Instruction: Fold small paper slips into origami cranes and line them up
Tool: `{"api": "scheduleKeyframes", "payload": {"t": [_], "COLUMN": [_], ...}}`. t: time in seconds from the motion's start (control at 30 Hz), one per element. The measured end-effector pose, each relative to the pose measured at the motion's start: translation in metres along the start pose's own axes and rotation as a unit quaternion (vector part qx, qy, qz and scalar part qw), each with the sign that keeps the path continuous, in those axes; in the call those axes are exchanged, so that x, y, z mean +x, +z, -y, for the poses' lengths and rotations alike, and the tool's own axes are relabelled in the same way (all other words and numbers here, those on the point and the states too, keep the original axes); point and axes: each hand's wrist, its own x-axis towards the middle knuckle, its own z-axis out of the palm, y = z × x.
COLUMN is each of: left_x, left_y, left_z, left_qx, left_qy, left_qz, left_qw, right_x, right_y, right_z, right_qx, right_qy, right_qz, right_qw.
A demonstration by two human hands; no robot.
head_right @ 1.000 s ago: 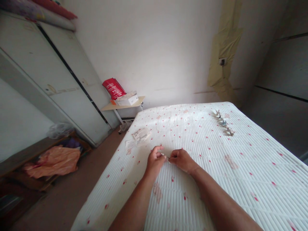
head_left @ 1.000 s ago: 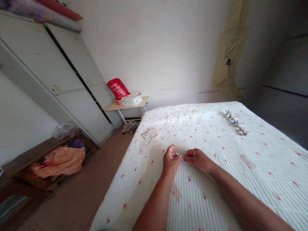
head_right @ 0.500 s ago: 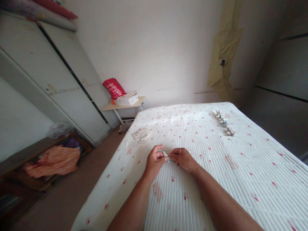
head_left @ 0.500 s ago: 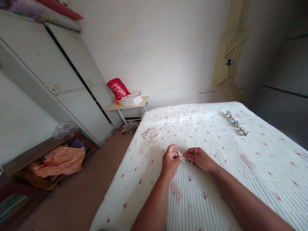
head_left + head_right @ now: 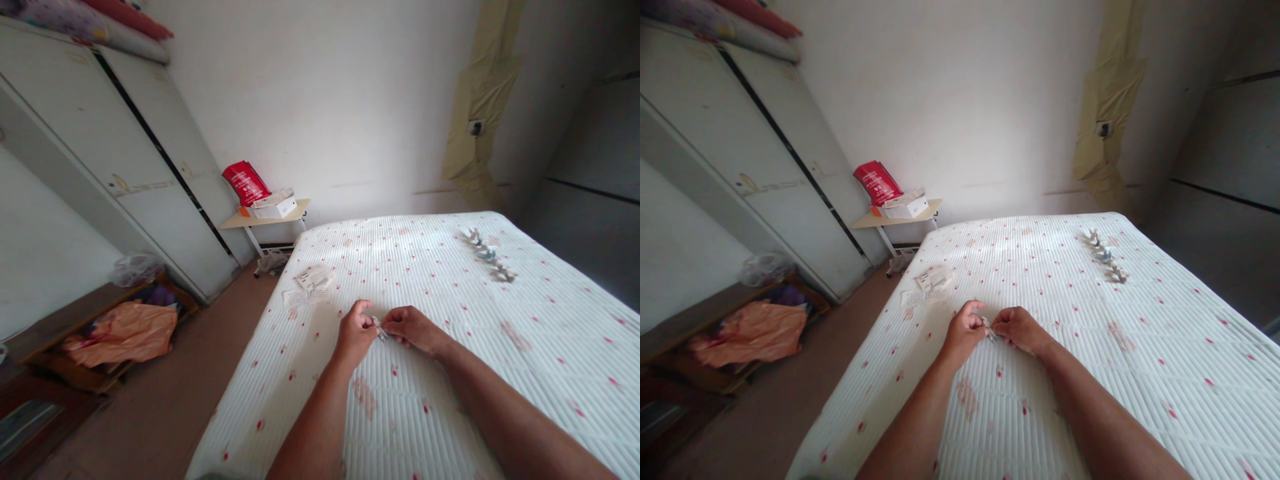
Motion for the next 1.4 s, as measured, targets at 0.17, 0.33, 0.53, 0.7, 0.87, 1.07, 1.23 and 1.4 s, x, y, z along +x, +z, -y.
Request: {"api": "scheduleKeyframes", "payload": {"t": [0.17,0.33,0.53,0.7,0.87,1.07,1.23,1.4], "left_x": [0.002,0.006,0.008,0.006,0.005,0.003,0.001,0.002], "left_y": [0.001,0.002,0.001,0.0,-0.001,0.0,0.002,0.002], "left_z": [0.004,-0.002,-0.007,-0.006,-0.011,-0.013,-0.011,-0.01], "left_qx": [0.035,0.091,0.217,0.323,0.36,0.373,0.422,0.457], "left_qy": [0.016,0.024,0.06,0.068,0.024,0.005,0.0,-0.008], "left_qz": [-0.004,-0.02,-0.03,-0.062,-0.098,-0.104,-0.095,-0.076], "left_qw": [0.999,0.995,0.974,0.942,0.928,0.922,0.902,0.886], "right_x": [0.001,0.009,0.013,0.009,0.009,0.004,-0.009,-0.023], "right_y": [0.003,0.007,0.012,0.015,0.015,0.016,0.014,0.013], "right_z": [0.004,0.003,0.003,0.005,0.007,0.001,-0.013,-0.019], "right_qx": [-0.09,-0.204,-0.301,-0.348,-0.38,-0.413,-0.421,-0.506], "right_qy": [0.003,-0.032,-0.052,-0.045,-0.022,-0.038,-0.169,-0.278], "right_qz": [-0.023,-0.081,-0.121,-0.123,-0.126,-0.123,-0.105,-0.086], "right_qw": [0.996,0.975,0.945,0.928,0.916,0.902,0.885,0.812]}}
